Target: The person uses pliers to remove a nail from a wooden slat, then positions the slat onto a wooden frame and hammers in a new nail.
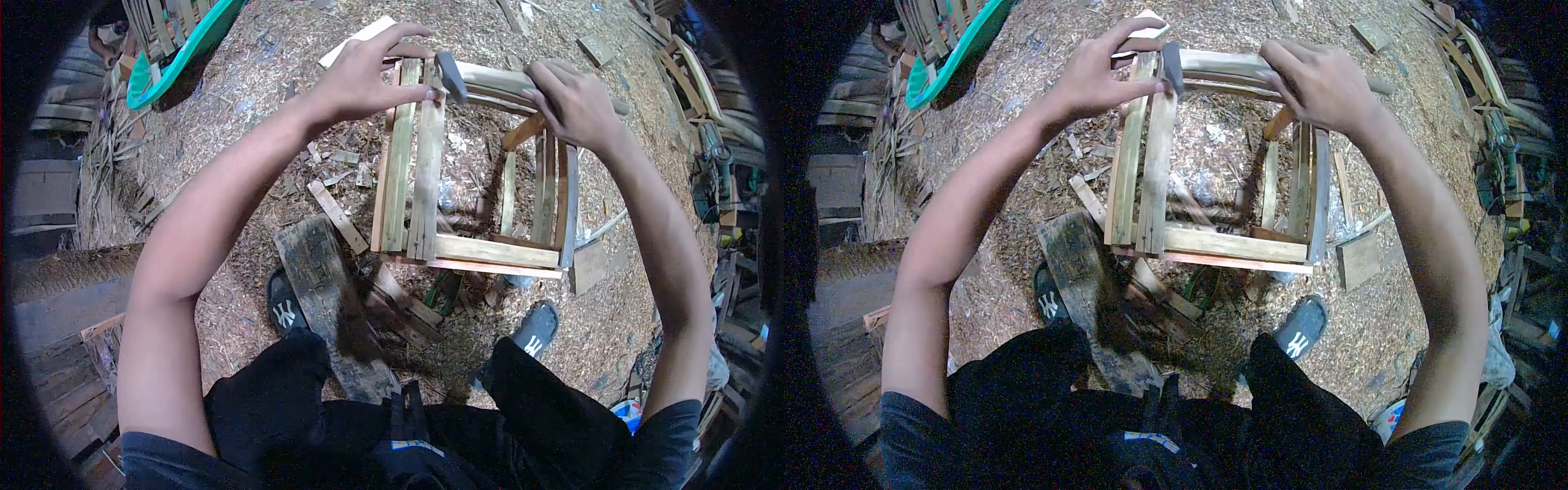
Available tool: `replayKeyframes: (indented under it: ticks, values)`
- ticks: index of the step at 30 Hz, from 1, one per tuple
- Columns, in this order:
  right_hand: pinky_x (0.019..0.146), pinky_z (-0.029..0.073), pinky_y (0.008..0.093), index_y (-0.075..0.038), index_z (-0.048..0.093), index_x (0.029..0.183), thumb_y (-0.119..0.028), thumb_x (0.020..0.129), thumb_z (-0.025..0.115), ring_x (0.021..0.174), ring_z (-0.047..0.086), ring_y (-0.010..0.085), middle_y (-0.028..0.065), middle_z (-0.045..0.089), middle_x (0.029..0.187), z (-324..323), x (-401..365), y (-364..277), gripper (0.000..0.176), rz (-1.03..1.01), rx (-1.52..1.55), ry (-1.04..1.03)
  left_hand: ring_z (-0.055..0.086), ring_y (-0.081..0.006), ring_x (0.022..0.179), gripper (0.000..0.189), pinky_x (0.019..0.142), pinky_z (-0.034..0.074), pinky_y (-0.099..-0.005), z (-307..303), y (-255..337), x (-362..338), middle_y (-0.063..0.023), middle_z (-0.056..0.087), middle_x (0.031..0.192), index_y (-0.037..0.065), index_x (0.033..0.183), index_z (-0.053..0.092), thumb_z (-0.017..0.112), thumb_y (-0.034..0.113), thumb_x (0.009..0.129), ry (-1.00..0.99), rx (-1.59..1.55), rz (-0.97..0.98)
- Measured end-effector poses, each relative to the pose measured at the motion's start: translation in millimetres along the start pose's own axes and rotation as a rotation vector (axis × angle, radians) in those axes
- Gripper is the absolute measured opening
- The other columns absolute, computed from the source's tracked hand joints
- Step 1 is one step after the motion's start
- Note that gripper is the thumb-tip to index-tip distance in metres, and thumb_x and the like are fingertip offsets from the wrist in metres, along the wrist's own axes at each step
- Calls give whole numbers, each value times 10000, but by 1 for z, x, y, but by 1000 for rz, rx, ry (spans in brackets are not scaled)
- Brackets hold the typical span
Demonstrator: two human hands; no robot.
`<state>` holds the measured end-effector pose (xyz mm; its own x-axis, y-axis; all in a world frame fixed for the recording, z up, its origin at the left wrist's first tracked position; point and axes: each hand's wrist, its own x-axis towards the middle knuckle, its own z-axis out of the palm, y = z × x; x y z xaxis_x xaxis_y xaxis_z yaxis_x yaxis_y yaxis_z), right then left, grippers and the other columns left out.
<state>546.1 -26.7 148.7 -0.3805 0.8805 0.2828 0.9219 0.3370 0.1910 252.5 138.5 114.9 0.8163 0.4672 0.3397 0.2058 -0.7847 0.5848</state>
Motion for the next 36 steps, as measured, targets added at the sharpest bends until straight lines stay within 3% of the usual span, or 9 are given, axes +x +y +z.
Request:
replayKeyframes:
  ticks: [3,5,15,18,20,21,23,25,36]
  values:
    - [638,554,460,-112,524,1119,-269,999,589,800,691,344,122,660,902,-1,1,2,208,-235,132,181,726,-281,1126,818,995,587,-417,-1,-1,-3,-81,751,1231,172,1470,512,884,408,781,0,59,16]
    - [641,548,478,-99,534,1102,-277,1017,582,787,684,376,141,660,898,3,-1,2,203,-54,37,14,728,-283,1121,819,991,589,-416,2,-2,-2,-85,749,1236,173,1468,513,886,411,779,6,73,29]
    - [667,538,461,-64,570,1126,-284,1059,542,801,680,400,197,655,862,-16,3,-13,232,69,150,24,724,-262,1128,758,965,578,-390,3,-5,-2,-97,751,1216,136,1406,590,874,474,789,12,48,54]
    - [658,542,385,-61,586,1173,-259,1076,514,718,681,319,150,663,857,-28,9,-48,231,416,463,-34,723,-263,1128,725,970,578,-401,4,-7,-3,-109,748,1223,128,1380,617,868,476,796,7,54,65]
    - [543,492,291,-53,572,1219,-227,1094,467,608,585,174,79,622,825,-51,11,-86,238,1164,1330,-57,723,-266,1128,711,974,577,-408,3,-5,-3,-114,746,1229,127,1368,629,866,479,798,17,37,66]
    - [427,387,225,-39,535,1252,-205,1106,427,569,450,77,16,543,797,-67,12,-99,246,1188,1512,-110,722,-267,1131,724,979,576,-412,3,-3,-4,-116,744,1232,130,1381,617,868,475,796,22,38,43]
    - [363,297,215,-18,494,1265,-186,1111,404,538,409,78,17,498,755,-66,8,-111,245,1260,1816,-71,720,-269,1134,737,985,574,-416,5,-1,-3,-118,743,1236,134,1394,606,870,471,794,29,36,22]
    - [367,317,219,-47,476,1135,-175,1113,396,548,421,79,13,489,749,-63,6,-123,153,1252,1918,-27,720,-265,1134,766,984,576,-411,6,-4,-3,-118,743,1238,140,1420,579,878,455,789,23,8,13]
    - [400,318,210,-57,461,1108,-157,1113,339,573,387,74,12,468,778,-54,22,-138,158,1311,2178,72,728,-235,1101,742,946,585,-385,6,-1,-6,-117,743,1235,127,1410,581,878,430,801,37,-6,3]
